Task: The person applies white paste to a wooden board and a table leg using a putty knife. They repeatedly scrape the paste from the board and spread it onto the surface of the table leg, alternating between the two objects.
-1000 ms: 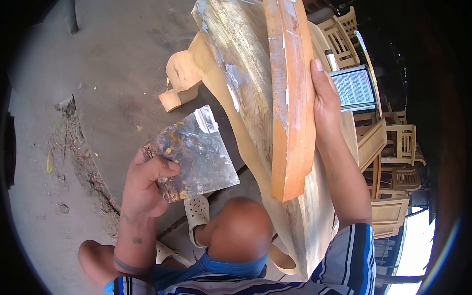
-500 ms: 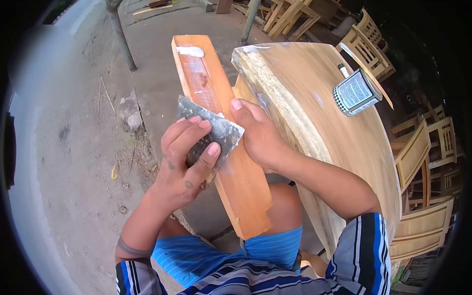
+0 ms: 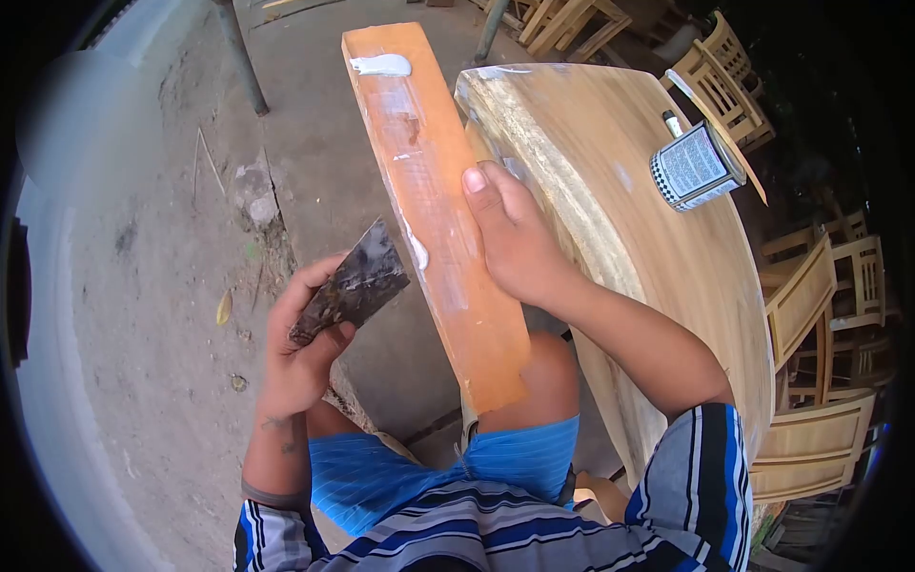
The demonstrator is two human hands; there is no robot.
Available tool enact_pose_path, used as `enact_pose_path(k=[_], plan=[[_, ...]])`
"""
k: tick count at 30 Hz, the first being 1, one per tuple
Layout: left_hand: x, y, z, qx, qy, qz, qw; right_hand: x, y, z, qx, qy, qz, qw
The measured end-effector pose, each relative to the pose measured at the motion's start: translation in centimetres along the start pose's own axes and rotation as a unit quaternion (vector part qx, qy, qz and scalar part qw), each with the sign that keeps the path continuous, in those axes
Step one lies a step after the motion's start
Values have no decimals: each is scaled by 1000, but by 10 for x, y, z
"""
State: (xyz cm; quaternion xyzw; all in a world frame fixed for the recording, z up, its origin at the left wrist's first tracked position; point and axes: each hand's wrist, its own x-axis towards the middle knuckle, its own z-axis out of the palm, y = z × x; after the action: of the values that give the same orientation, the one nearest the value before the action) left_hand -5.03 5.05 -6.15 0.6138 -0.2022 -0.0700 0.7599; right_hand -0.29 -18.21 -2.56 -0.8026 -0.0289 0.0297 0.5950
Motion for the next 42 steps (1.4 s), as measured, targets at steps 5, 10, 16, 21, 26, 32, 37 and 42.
enact_pose_path(k=[5,10,16,21,26,32,37,42], plan=[[0,5,13,38,-49,-17,998,-8,-6,7,-145,85,-25,985],[-15,12,4,-25,-112,-29,993,-2,14,-2,-95,105,61,988],[26,11,15,318,56,253,912,-12,4,11,67,-9,75,995],[27,-60,4,441,66,358,820,-16,-1,13,126,-57,100,985],[1,-108,-5,306,19,39,951,-4,1,-34,-10,2,2,1000],[44,-109,46,-350,78,-296,885,21,11,-99,-36,220,72,972],[59,-138,95,-468,79,-315,822,34,47,-123,45,257,40,964],[75,-131,89,-566,74,-331,752,33,53,-142,29,127,-5,992]])
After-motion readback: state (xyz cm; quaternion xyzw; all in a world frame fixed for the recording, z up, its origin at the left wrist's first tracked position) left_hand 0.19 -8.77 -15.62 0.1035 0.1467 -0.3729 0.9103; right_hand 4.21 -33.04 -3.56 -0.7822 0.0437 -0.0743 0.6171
